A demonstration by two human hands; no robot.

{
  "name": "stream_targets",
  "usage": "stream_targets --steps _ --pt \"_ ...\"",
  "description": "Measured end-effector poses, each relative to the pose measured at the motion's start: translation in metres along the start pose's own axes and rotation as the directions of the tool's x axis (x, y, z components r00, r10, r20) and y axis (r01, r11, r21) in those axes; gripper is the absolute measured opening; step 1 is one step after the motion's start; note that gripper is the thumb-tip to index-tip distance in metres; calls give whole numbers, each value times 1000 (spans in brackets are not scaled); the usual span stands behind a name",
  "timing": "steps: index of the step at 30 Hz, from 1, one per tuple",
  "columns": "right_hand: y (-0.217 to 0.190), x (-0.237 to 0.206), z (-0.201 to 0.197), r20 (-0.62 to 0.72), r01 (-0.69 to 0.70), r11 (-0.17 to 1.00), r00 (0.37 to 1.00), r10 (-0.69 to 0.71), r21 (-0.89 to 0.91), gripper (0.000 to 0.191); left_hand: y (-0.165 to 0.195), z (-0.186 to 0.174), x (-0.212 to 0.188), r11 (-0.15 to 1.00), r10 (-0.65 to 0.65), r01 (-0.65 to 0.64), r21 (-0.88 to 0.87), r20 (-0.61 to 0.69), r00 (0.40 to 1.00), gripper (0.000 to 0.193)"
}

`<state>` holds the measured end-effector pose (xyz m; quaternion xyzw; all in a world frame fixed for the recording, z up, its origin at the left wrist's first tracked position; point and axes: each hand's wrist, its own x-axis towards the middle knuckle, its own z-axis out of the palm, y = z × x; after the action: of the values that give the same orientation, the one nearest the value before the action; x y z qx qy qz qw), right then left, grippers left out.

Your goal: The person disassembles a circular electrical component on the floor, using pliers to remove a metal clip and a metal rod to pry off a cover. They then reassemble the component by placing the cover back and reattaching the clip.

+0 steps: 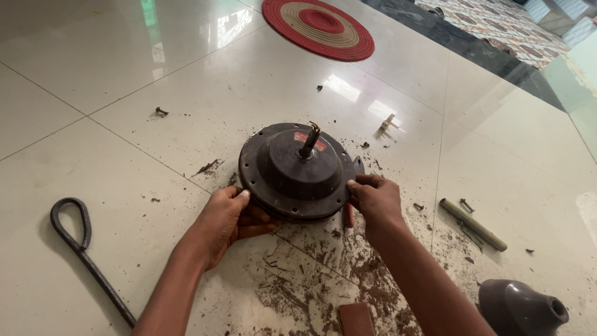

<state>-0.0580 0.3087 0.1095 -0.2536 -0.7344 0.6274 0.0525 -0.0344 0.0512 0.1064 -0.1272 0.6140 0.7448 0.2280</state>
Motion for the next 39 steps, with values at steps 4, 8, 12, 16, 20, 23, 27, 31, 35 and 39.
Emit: stream_targets --steps 4,8,12,16,20,23,27,31,35,39 --pt "-1 -2 1 -8 12 999 1000 -12 -39 33 0 -1 0 1000 -15 15 1 2 1000 34" --pt "-1 -3 1 -5 24 997 1000 -24 -73 32 0 -1 0 1000 -10 10 7 13 1000 36" --pt "-1 -3 0 10 30 998 1000 -29 -61 32 4 -1 -2 1000 2 -2 17 38 999 34" --pt "0 -3 -1 14 5 999 1000 -5 -49 30 7 1 -6 998 -47 46 46 8 999 53" --pt "1 -2 -1 24 22 999 1000 -21 -37 28 6 1 -5 996 -23 23 81 -2 1000 49" --pt "2 0 -2 36 29 999 999 -28 -25 28 2 0 -1 996 -11 11 90 -6 1000 47" --pt "2 3 -2 23 40 998 999 -39 -48 28 -2 -1 4 995 11 -10 99 -6 1000 48" --pt "-1 2 -3 37 30 999 999 -29 -29 32 -1 2 4 975 15 7 222 -94 995 49" --pt "-12 -2 -2 74 3 999 997 0 -39 34 5 5 -1 965 5 32 260 -140 990 50" --pt "-25 -12 0 98 -58 996 993 65 -73 33 9 4 -6 986 42 -28 162 -85 996 47"
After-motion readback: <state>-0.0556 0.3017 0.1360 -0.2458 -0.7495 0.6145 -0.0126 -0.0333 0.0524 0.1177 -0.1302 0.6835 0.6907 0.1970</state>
